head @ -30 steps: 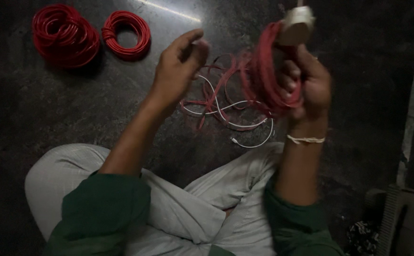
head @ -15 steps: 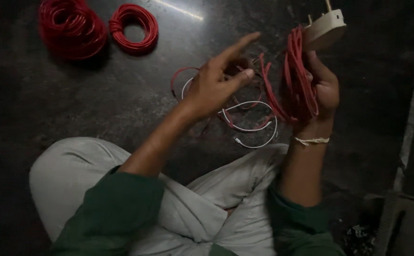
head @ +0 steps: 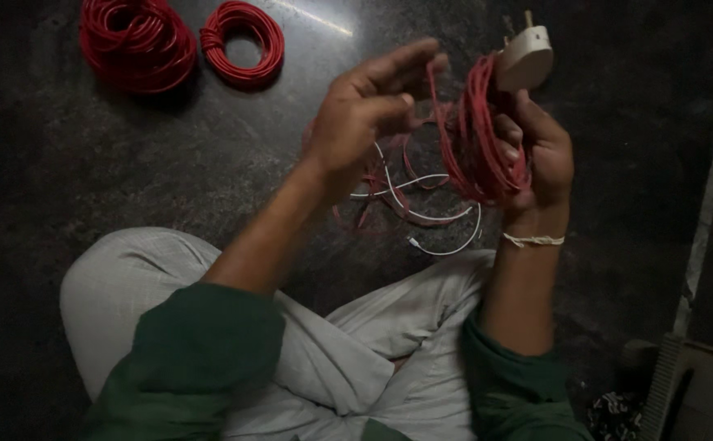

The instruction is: The person sits on the floor and organizes a tangled red electrical cable with a white plug. They repeatedly coil the cable into a loop, adjust the plug, and separate the red and white wires to untangle them.

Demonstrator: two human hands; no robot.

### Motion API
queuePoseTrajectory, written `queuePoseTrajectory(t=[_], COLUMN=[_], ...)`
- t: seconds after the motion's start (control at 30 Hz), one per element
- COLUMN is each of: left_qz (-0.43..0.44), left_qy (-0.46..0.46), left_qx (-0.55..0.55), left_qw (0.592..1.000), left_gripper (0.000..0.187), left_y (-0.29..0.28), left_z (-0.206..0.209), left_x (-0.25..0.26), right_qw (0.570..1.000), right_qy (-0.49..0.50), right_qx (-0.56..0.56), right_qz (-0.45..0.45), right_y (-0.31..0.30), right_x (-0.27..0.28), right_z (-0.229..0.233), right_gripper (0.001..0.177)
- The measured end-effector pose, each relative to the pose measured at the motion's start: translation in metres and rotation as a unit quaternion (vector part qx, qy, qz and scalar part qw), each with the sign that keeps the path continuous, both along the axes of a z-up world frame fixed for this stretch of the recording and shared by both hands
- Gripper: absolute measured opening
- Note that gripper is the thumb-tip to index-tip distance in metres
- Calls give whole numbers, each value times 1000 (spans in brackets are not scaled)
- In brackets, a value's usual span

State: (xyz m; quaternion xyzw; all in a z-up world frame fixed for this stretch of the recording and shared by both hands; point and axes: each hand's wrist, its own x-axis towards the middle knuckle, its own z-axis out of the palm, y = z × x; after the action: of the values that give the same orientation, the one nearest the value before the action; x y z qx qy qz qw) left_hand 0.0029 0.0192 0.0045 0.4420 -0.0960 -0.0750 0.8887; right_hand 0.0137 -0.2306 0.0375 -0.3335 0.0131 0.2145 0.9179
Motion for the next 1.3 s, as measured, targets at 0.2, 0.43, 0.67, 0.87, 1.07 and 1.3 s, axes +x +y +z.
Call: queuePoseTrajectory(t=[0.2, 0.43, 0.67, 0.87, 1.07, 1.3], left_qz=[49, 63, 116, 98, 122, 66], left_qy=[-81, -120, -64, -123, -129, -96], left_qx=[57, 171, 169, 313, 410, 455], left_qw=[994, 976, 977, 937, 894, 883], left_gripper=[51, 49, 43, 53, 42, 33], left_y=[5, 1, 9, 6, 8, 12], left_z=[-5, -8, -4, 4, 4, 8], left_x=[6, 4, 6, -3, -6, -7], right_qw=[978, 967, 965, 940, 931, 919], right_qy=[-5, 26, 28, 15, -3, -5], right_qx=[-203, -254, -258, -338, -342, -362], right_qz=[-40, 18, -18, 44, 128, 159], right_y=[-4, 12, 18, 19, 35, 40], right_x=[9, 12, 11, 8, 1, -1], right_z=[-14, -32, -23, -13, -19, -20], right_gripper=[35, 27, 29, 28, 21, 16])
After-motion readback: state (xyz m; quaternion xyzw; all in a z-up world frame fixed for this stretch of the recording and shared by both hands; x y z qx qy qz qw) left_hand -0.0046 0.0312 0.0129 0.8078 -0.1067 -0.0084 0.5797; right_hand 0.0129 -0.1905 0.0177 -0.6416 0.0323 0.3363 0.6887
